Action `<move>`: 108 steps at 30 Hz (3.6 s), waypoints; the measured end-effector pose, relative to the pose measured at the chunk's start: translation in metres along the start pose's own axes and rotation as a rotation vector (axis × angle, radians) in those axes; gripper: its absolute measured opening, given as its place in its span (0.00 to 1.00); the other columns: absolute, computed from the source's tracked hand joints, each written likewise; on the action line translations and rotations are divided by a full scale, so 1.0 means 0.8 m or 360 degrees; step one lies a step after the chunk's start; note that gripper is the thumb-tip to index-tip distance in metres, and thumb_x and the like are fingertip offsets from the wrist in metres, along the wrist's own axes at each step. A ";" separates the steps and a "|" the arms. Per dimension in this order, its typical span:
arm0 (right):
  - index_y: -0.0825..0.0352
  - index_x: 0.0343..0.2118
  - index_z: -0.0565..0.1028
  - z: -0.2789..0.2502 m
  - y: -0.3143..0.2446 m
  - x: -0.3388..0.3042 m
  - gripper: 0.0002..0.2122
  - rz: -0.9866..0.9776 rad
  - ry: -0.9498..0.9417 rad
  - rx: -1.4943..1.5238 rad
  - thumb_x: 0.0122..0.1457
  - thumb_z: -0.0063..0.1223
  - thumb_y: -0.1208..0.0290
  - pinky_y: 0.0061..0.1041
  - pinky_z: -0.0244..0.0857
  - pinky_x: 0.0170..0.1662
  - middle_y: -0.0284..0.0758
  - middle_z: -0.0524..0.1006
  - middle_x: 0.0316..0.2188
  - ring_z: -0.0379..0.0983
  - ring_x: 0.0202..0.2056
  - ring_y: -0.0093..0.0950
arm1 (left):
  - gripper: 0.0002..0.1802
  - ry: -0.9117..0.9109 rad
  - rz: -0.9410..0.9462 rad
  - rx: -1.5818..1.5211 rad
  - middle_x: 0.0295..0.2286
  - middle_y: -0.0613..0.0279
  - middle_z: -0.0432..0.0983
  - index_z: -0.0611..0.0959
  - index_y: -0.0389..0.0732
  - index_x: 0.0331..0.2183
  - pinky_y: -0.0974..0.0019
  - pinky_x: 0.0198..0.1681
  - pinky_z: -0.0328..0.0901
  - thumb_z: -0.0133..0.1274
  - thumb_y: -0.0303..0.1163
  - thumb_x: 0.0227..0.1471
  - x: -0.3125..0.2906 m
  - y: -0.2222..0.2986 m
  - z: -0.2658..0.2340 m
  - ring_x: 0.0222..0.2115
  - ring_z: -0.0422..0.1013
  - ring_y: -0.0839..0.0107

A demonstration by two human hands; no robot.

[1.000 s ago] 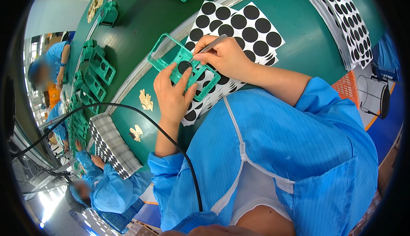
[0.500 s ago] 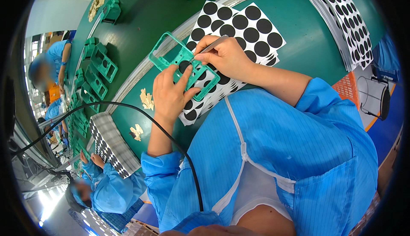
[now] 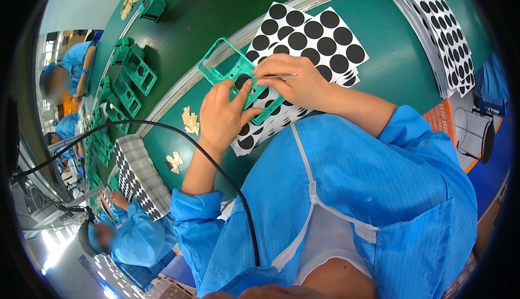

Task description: The person peels circular stickers from a sticker sheet with tweezers and applies them to precise locations on green plastic electronic housings on an assembly line.

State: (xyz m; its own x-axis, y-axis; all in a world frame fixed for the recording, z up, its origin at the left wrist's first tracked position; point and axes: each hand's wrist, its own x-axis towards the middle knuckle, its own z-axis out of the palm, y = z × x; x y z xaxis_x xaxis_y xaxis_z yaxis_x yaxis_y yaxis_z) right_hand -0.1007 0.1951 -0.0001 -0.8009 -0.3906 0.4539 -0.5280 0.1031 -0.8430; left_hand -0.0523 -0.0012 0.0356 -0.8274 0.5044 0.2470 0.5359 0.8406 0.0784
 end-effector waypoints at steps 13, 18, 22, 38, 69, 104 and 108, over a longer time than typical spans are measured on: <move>0.69 0.30 0.74 0.003 -0.001 -0.002 0.05 -0.0078 0.0028 0.0024 0.47 0.55 0.80 0.21 0.68 0.28 0.35 0.75 0.28 0.72 0.28 0.29 | 0.29 0.0074 -0.0035 -0.0032 0.34 0.58 0.66 0.78 0.45 0.41 0.65 0.34 0.65 0.61 0.44 0.33 -0.006 0.003 0.007 0.35 0.66 0.63; 0.68 0.29 0.74 0.005 -0.003 -0.001 0.05 -0.0146 0.0024 -0.0043 0.47 0.55 0.80 0.21 0.68 0.28 0.35 0.75 0.28 0.72 0.28 0.29 | 0.28 0.0076 -0.0044 -0.0043 0.33 0.59 0.66 0.78 0.45 0.41 0.65 0.33 0.65 0.61 0.44 0.33 -0.006 0.004 0.005 0.35 0.66 0.62; 0.66 0.28 0.73 0.007 -0.009 -0.001 0.07 -0.0252 -0.0001 -0.0210 0.43 0.54 0.83 0.22 0.68 0.26 0.34 0.75 0.28 0.73 0.26 0.29 | 0.28 0.0080 -0.0048 -0.0067 0.33 0.59 0.65 0.78 0.44 0.40 0.66 0.33 0.66 0.61 0.44 0.33 -0.006 0.005 0.007 0.35 0.66 0.62; 0.65 0.26 0.73 0.014 -0.015 -0.008 0.10 -0.0532 0.0023 -0.0659 0.35 0.52 0.82 0.19 0.64 0.19 0.31 0.74 0.28 0.71 0.20 0.24 | 0.30 0.0187 -0.0090 -0.0061 0.33 0.60 0.65 0.76 0.42 0.42 0.66 0.34 0.65 0.61 0.42 0.34 -0.010 0.013 0.015 0.36 0.65 0.62; 0.72 0.36 0.70 -0.008 0.019 -0.007 0.06 0.0411 0.0493 0.0760 0.57 0.46 0.79 0.15 0.65 0.36 0.34 0.73 0.32 0.70 0.30 0.19 | 0.23 0.0410 -0.1358 -0.0530 0.42 0.43 0.66 0.66 0.40 0.50 0.54 0.45 0.60 0.45 0.33 0.52 0.069 -0.179 0.048 0.43 0.63 0.47; 0.65 0.41 0.71 0.154 -0.101 0.051 0.14 -0.0711 -0.1050 0.0002 0.50 0.51 0.79 0.26 0.68 0.40 0.38 0.70 0.42 0.71 0.39 0.36 | 0.22 0.1762 -0.1818 -0.0482 0.53 0.50 0.59 0.66 0.31 0.50 0.64 0.56 0.51 0.40 0.32 0.56 -0.281 -0.007 -0.022 0.54 0.56 0.61; 0.62 0.45 0.69 0.249 -0.086 0.055 0.20 -0.0712 -0.1302 -0.0073 0.47 0.57 0.70 0.31 0.65 0.46 0.40 0.68 0.45 0.67 0.44 0.39 | 0.23 0.2560 -0.1883 -0.1106 0.52 0.49 0.57 0.63 0.27 0.50 0.63 0.57 0.50 0.37 0.33 0.58 -0.292 0.058 -0.017 0.55 0.53 0.61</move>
State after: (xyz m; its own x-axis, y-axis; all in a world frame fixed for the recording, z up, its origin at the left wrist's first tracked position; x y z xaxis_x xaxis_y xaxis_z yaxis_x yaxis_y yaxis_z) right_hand -0.0434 -0.0118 0.0204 -0.0815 -0.9237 0.3743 -0.7638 -0.1834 -0.6188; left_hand 0.1678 -0.0828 -0.0057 -0.1051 -0.9731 0.2049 0.2670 0.1708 0.9484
